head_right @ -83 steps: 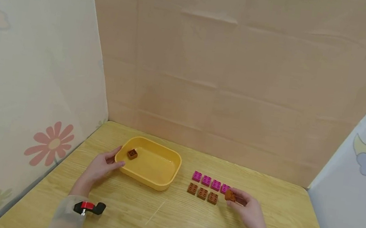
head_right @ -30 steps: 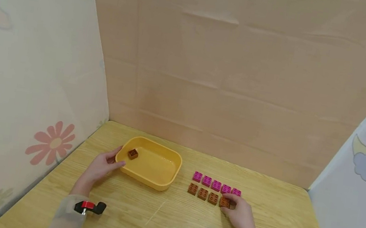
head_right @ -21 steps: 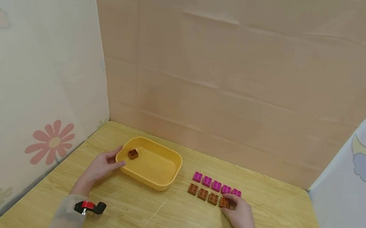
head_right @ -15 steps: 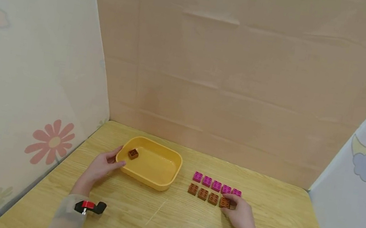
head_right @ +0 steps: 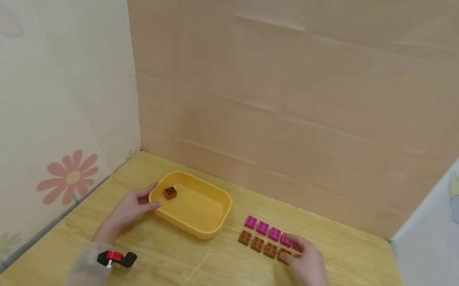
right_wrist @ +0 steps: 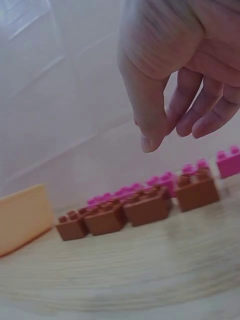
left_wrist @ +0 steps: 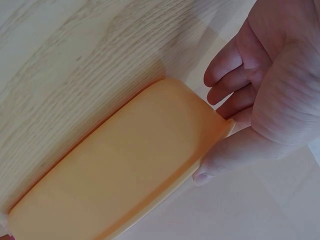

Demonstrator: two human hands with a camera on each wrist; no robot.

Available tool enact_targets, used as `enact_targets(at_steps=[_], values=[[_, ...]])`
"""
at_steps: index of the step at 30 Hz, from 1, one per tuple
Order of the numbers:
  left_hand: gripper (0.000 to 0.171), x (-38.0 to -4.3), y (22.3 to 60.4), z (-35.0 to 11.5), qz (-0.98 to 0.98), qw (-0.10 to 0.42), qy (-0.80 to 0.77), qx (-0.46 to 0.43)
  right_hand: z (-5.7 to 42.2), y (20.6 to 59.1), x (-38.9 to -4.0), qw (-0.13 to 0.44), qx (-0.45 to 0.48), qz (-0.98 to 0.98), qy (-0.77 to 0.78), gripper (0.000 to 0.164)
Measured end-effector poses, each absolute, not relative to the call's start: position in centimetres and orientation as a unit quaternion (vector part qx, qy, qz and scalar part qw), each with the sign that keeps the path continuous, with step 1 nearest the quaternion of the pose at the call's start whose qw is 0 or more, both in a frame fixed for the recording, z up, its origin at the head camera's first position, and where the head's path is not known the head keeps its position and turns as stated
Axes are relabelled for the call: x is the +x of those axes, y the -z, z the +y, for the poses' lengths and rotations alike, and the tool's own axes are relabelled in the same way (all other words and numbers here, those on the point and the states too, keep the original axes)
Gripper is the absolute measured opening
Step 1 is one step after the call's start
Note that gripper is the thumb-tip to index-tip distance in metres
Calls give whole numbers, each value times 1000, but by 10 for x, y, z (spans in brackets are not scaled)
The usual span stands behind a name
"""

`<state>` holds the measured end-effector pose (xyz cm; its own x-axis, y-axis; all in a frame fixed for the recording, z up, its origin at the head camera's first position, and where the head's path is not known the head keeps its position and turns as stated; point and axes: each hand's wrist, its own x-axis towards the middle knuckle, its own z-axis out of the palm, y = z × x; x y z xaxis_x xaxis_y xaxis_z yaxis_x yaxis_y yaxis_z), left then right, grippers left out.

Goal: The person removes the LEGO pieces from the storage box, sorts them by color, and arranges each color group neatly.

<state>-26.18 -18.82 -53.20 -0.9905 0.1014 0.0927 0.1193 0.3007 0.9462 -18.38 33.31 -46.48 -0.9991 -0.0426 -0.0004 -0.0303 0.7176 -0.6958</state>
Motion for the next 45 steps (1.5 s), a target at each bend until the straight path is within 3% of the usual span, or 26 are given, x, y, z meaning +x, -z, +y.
enact_targets(at_steps=[9, 25, 45], values=[[81, -263, 530, -184, -804, 4, 591, -69, 269, 455, -211, 0, -70, 889, 452, 44], [81, -262, 527, -181, -809, -3, 584, -64, 116, 471, -277, 112, -138, 774, 608, 43], [78, -263, 530, -181, -805, -6, 591, -54, 39, 503, -319, 130, -70, 800, 581, 49]])
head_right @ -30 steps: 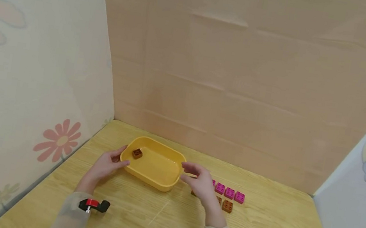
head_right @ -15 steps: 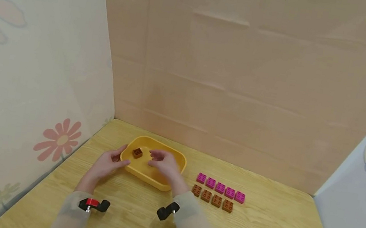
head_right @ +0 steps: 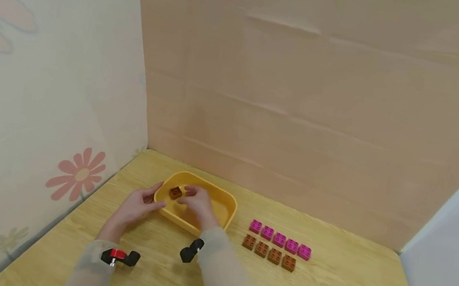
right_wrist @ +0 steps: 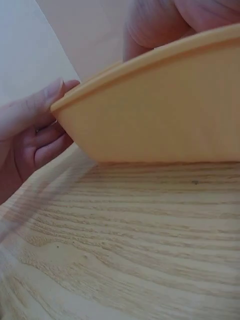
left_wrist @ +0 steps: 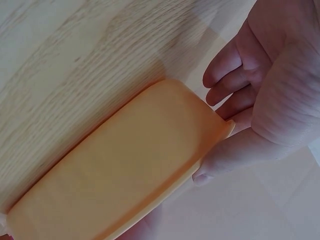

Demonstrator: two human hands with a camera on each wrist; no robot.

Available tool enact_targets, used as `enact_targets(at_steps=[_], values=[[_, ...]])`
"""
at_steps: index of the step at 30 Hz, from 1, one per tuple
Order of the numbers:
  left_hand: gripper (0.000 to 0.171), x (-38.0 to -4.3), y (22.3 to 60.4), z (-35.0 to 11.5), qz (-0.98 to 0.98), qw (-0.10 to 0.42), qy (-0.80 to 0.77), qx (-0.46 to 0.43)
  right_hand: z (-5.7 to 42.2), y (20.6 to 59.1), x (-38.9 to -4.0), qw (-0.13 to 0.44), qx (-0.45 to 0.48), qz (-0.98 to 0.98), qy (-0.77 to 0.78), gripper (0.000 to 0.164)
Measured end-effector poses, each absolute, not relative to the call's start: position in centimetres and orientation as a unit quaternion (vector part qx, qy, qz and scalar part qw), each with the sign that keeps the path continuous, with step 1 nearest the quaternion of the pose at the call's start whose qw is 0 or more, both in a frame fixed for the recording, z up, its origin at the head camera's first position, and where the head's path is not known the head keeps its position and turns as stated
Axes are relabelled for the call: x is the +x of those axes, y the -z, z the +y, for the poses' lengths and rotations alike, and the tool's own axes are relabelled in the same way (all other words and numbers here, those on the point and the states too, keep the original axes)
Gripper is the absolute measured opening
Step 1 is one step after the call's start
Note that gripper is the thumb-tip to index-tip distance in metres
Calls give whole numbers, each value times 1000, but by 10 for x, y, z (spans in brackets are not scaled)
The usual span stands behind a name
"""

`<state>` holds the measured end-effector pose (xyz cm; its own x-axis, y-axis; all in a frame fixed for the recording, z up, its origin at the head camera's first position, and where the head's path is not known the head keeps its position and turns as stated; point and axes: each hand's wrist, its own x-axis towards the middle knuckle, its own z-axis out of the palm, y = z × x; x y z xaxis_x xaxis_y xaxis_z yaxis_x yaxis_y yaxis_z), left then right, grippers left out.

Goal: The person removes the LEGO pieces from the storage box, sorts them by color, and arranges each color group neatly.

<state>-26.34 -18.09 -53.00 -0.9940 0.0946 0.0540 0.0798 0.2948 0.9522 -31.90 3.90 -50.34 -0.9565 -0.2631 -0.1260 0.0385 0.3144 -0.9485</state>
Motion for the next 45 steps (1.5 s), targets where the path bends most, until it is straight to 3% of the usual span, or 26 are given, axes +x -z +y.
enact_targets(at_steps=[23, 35, 45], values=[[77, -265, 531, -184, 806, 5, -587, 72, 12, 508, -310, 74, -56, 865, 493, 55], [77, -265, 531, -183, 805, 6, -589, 72, 10, 528, -325, 41, -69, 890, 449, 39], [81, -263, 530, -182, 803, 8, -591, 68, 12, 527, -325, 62, -65, 891, 446, 35]])
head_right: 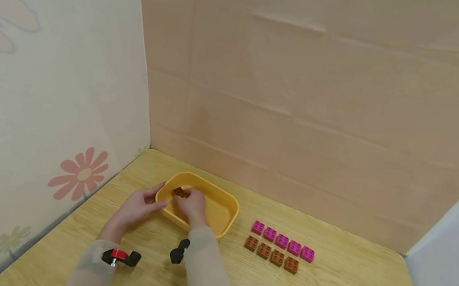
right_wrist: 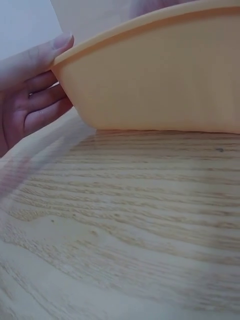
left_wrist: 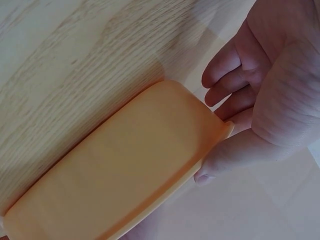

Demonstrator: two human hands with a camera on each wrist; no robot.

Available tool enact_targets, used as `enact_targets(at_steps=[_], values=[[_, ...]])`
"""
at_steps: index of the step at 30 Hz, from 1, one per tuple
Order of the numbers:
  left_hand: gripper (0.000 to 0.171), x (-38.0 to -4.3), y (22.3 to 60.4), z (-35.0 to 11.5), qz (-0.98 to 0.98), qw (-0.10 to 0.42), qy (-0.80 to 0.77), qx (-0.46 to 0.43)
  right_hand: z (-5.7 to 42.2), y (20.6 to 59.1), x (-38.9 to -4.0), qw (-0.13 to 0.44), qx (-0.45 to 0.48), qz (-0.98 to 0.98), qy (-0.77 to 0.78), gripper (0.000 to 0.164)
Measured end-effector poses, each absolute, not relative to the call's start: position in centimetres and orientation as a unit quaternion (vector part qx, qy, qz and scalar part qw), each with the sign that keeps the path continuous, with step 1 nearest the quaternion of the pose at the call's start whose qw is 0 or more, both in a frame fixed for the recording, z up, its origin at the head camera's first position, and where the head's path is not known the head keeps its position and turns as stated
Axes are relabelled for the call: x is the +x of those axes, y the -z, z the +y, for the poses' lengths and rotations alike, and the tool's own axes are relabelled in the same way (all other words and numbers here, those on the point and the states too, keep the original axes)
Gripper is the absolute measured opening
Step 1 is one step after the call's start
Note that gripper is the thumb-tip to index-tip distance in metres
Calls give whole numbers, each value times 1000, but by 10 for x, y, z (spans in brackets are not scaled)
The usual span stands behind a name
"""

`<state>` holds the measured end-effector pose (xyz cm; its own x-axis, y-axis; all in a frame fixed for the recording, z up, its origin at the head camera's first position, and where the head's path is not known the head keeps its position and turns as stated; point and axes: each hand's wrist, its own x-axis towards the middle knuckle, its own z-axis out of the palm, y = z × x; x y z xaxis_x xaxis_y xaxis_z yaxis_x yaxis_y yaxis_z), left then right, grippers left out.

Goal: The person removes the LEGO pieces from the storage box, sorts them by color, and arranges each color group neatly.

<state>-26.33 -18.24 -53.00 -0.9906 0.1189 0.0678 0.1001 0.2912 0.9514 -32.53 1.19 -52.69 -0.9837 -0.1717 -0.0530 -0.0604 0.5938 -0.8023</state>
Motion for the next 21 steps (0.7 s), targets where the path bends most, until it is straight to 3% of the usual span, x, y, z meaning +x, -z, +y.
enact_targets(at_steps=[21], values=[[77, -263, 529, -184, 819, 3, -570, 59, 57, 486, -315, 148, -54, 742, 652, 41]])
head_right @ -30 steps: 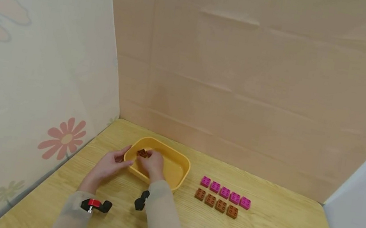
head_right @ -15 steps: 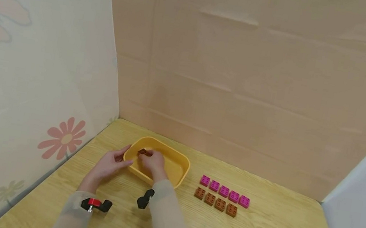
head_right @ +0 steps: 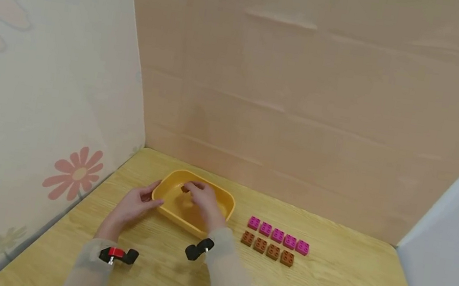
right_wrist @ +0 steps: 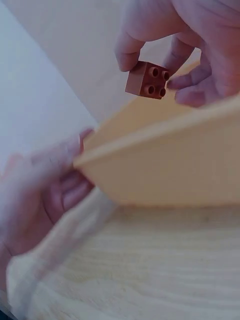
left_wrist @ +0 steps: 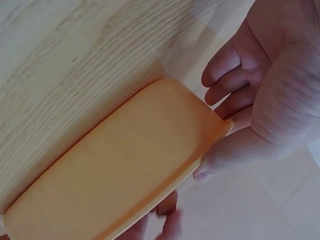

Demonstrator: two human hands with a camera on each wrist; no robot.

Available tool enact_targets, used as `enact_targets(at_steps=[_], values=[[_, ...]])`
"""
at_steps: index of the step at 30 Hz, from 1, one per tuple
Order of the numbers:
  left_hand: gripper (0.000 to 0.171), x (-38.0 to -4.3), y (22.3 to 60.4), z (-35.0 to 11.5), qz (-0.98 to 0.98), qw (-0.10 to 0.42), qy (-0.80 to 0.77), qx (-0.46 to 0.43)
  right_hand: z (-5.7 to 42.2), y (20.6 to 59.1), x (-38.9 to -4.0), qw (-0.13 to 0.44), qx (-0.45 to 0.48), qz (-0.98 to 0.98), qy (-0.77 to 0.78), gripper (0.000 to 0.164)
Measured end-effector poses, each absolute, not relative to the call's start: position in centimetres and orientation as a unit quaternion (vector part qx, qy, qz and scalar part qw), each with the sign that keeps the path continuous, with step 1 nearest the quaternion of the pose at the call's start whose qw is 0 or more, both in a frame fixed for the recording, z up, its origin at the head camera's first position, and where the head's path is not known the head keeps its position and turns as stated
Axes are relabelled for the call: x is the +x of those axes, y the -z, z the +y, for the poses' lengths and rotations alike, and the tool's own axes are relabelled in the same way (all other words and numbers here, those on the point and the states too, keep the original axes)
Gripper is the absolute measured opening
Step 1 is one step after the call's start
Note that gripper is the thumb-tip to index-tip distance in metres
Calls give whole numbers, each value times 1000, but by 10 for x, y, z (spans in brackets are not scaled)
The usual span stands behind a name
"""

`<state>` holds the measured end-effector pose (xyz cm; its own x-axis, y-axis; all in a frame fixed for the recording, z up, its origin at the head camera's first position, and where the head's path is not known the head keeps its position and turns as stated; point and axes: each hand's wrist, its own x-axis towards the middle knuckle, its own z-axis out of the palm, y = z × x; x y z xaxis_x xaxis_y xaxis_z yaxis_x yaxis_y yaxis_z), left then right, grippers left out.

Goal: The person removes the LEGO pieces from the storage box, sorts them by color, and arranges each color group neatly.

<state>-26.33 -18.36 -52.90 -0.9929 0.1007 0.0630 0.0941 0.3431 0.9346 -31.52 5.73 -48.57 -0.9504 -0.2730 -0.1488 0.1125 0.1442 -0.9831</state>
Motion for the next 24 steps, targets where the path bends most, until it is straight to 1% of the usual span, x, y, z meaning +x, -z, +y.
enact_targets(at_steps=[7, 12, 19, 24], values=[[82, -262, 532, -186, 817, 3, -574, 59, 96, 465, -304, 162, -39, 677, 717, 46], [80, -263, 534, -186, 809, 4, -584, 63, 121, 458, -296, 161, -52, 664, 729, 52], [82, -263, 534, -185, 811, 7, -583, 59, 161, 457, -279, 132, -54, 697, 703, 57], [81, -264, 531, -185, 805, 2, -590, 67, 190, 457, -265, 98, -44, 736, 668, 61]])
